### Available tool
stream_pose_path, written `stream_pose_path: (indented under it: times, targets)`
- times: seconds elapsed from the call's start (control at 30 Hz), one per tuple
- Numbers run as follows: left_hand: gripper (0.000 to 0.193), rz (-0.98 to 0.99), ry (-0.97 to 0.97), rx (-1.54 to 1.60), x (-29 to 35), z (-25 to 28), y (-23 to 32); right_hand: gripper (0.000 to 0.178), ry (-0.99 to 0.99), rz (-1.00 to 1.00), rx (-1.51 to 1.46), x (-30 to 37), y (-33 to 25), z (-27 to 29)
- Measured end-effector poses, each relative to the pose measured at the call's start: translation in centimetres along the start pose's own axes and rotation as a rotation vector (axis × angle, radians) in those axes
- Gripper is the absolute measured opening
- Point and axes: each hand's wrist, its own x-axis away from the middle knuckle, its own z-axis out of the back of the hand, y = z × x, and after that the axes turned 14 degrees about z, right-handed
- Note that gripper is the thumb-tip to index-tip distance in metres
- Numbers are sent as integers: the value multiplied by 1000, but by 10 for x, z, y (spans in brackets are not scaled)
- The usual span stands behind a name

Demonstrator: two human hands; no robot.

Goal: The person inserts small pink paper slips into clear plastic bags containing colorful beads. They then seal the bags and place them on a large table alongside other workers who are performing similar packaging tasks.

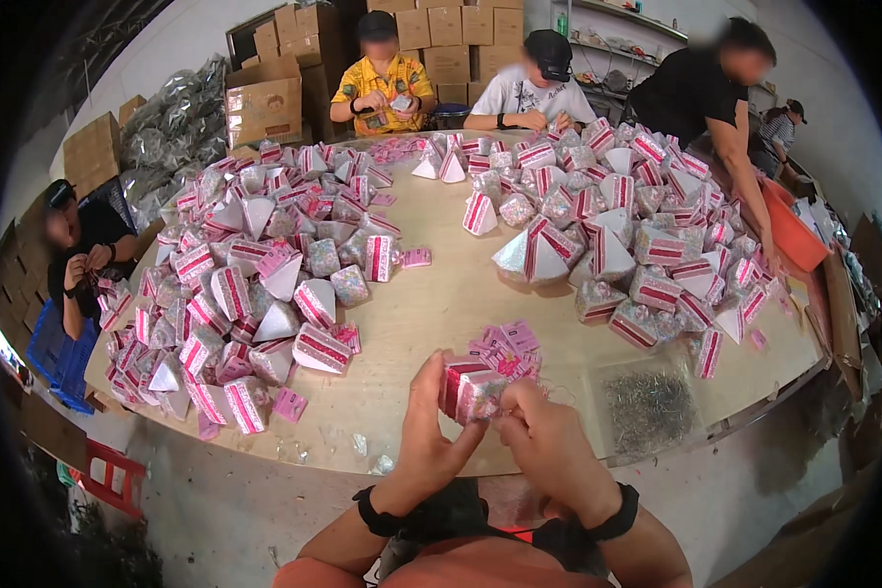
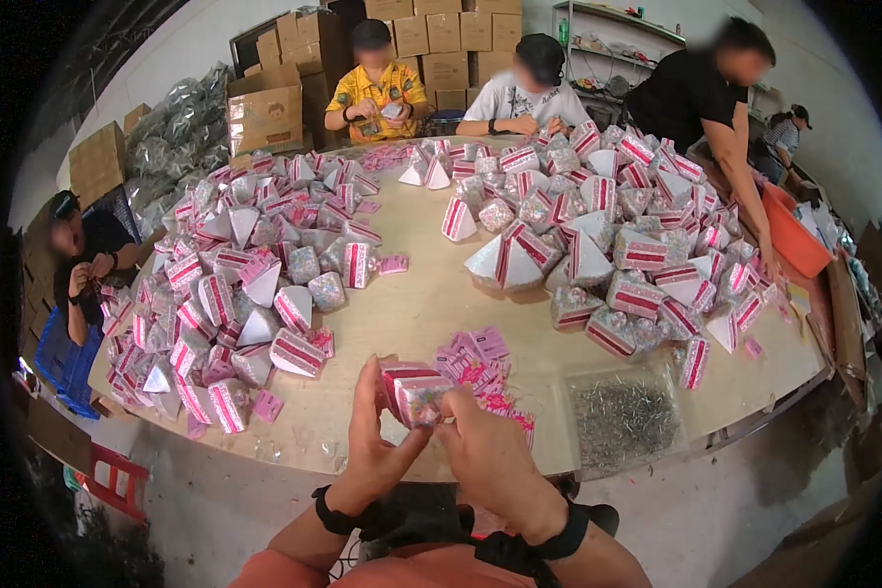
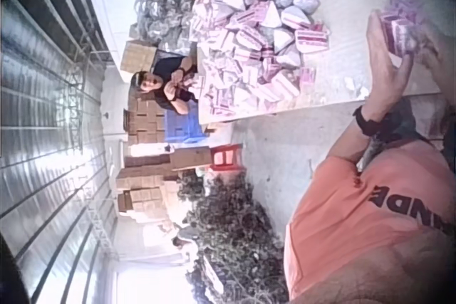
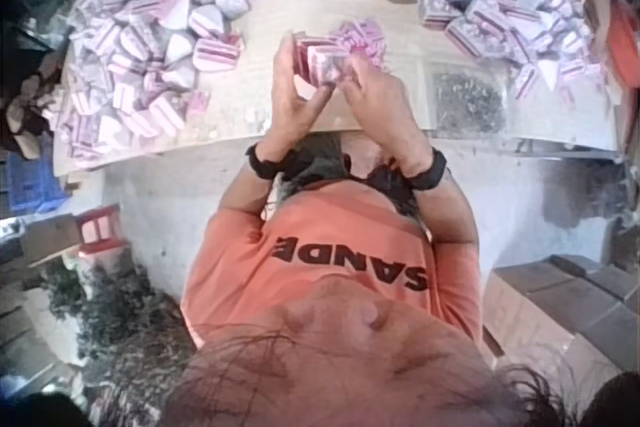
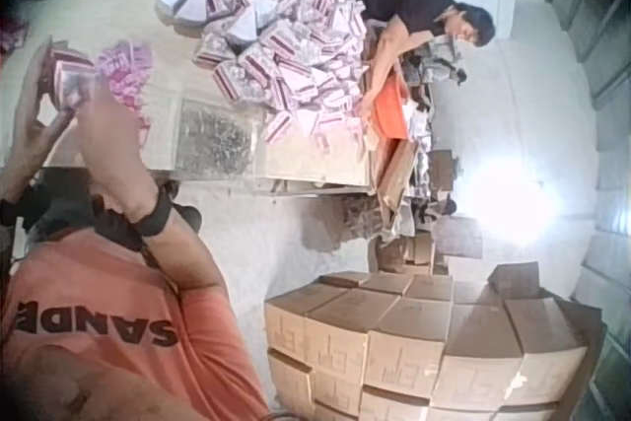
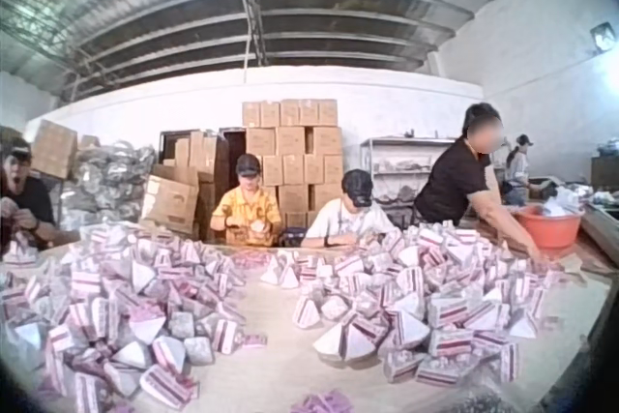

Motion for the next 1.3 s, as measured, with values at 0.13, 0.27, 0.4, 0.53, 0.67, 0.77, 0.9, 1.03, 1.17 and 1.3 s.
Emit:
stream_pose_path:
  times: [0.13,0.27,0.4,0.53,0.67,0.77,0.9,1.03,1.17,1.3]
  targets:
    - [88,26,-26,-49,0,-1,-3,17,-65,-383,-541,-9,-6,12]
    - [86,161,1,76,-3,3,-12,15,-58,-314,-699,-12,22,-11]
    - [92,327,18,201,-22,20,-23,19,30,72,-217,-4,34,-18]
    - [88,228,169,1,-82,78,-54,17,-15,-95,-219,17,34,14]
    - [74,-87,531,-422,-137,149,-88,12,79,-220,-230,40,41,55]
    - [65,-117,423,-489,-123,140,-73,9,237,-255,-95,56,63,85]
    - [60,71,-91,-440,-75,72,-53,13,174,-334,307,89,103,133]
    - [64,102,-321,-469,-38,21,-51,20,-103,-213,647,96,109,136]
    - [66,-21,-418,-627,-29,-14,-37,19,-131,-296,742,92,110,114]
    - [64,-64,-526,-676,-29,-23,-33,21,-113,-121,725,92,140,115]
